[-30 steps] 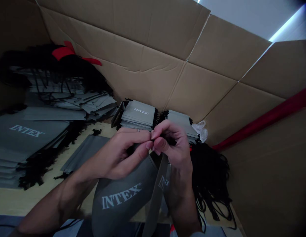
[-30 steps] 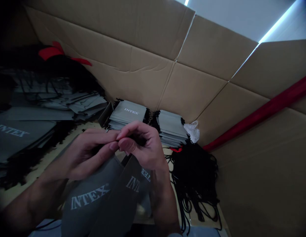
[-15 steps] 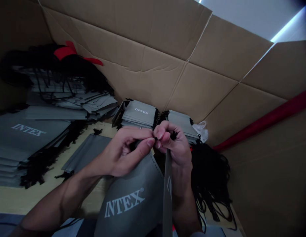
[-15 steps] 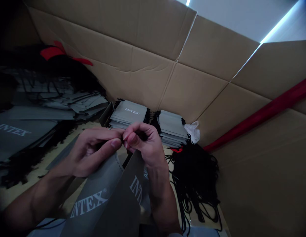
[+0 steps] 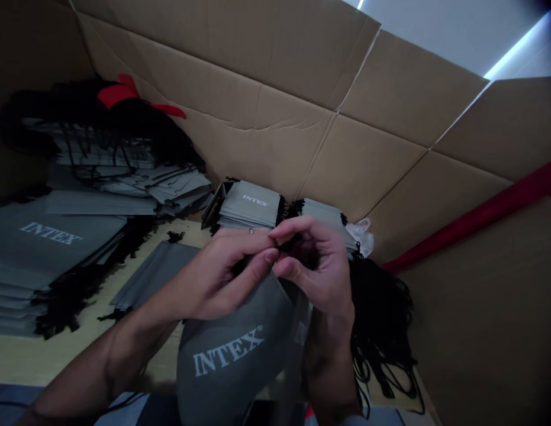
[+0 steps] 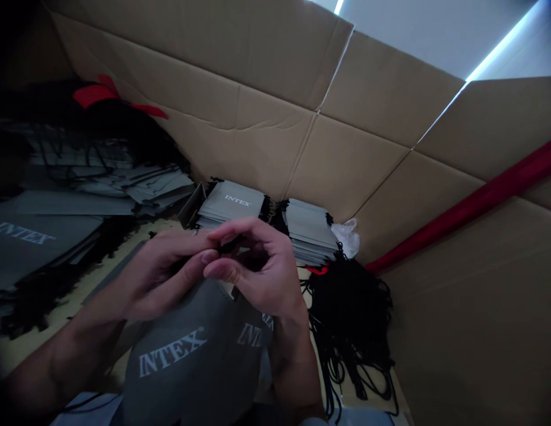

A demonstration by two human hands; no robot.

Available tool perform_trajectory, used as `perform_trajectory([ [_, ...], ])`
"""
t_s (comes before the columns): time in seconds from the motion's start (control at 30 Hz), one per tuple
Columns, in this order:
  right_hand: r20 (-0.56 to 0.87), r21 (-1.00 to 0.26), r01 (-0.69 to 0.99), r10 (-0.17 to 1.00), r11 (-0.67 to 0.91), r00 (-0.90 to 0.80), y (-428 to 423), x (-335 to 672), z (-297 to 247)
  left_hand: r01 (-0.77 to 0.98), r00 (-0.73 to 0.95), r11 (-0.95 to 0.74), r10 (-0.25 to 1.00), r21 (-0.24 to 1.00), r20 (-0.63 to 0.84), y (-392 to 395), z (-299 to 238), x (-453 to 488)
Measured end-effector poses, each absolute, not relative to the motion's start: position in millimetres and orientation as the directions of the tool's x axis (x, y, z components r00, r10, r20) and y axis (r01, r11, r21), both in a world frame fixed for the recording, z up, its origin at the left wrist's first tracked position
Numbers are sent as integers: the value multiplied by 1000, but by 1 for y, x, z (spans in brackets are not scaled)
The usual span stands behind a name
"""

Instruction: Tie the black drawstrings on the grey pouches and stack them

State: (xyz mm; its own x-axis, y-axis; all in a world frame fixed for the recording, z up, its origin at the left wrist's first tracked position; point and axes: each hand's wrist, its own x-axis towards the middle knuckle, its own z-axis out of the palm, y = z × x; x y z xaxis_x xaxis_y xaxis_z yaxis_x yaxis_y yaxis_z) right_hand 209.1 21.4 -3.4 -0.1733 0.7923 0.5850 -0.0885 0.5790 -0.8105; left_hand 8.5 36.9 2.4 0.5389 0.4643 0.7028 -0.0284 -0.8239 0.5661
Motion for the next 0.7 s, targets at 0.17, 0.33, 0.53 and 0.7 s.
perform_trajectory([
  [0.17, 615, -788, -54, 781, 613, -106, 20, 204, -4, 48, 502, -881, 428, 470, 751, 35, -2, 12],
  [0.33, 599, -793, -205, 795, 573, -97, 24, 201, -13, -54, 436, -899, 371, 435, 820, 32, -7, 19],
  [0.53, 540, -806, -378, 827, 455, -155, 33, 193, -16, -64, 433, -892, 379, 447, 818, 29, -6, 21],
  [0.7, 626, -779, -114, 776, 616, -82, 30, 213, -9, 166, 318, -859, 512, 485, 798, 42, -2, 5],
])
